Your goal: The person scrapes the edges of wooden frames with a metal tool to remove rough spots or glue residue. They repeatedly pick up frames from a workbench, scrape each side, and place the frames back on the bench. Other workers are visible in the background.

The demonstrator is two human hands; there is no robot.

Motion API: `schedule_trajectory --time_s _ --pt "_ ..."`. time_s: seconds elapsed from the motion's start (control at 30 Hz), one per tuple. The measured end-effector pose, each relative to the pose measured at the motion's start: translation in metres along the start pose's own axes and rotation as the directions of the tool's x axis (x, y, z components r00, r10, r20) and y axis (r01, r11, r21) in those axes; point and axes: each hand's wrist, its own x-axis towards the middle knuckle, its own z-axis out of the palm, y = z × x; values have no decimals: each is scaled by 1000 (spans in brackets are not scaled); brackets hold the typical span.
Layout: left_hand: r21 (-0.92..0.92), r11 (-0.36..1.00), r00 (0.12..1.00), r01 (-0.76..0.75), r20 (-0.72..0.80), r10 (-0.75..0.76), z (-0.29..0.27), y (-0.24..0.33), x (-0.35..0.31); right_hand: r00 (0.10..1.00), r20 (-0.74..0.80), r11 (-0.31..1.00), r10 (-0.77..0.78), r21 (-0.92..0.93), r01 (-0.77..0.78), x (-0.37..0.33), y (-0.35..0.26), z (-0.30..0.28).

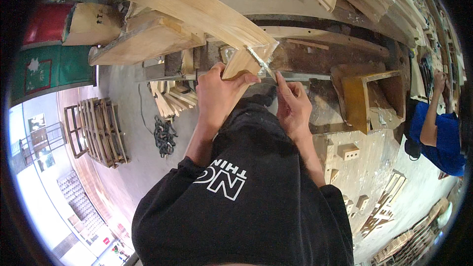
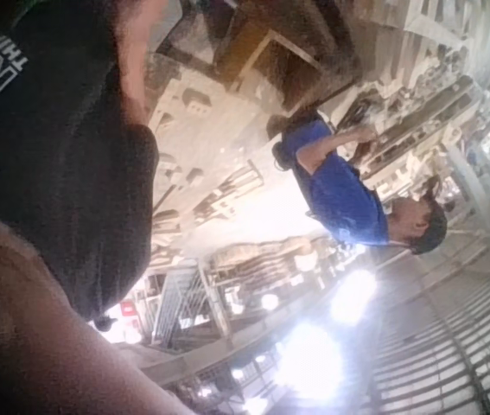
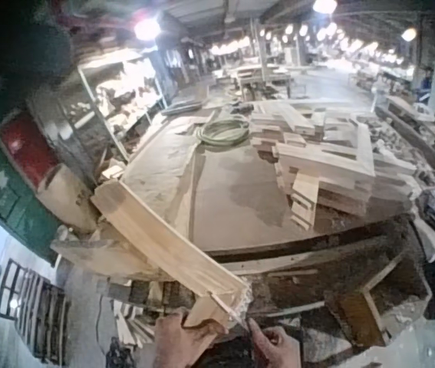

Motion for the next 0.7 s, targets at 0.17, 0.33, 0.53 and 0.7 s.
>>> schedule_trajectory --time_s 0.17,0.33,0.53,0.7 --pt "-23 1000 1000 -17 15 18 -2 5 0 992 -104 994 65 -81 -74 1 0 -1" --pt "69 997 998 -46 -37 49 8 -18 1 992 -124 986 6 -163 -27 0 7 0" --pt "68 997 999 -28 -40 31 5 -11 -1 989 -128 983 -75 -178 52 -5 21 7" --pt "63 998 999 1 -53 2 1 -14 -2 981 -177 983 -77 -176 46 -4 23 19"
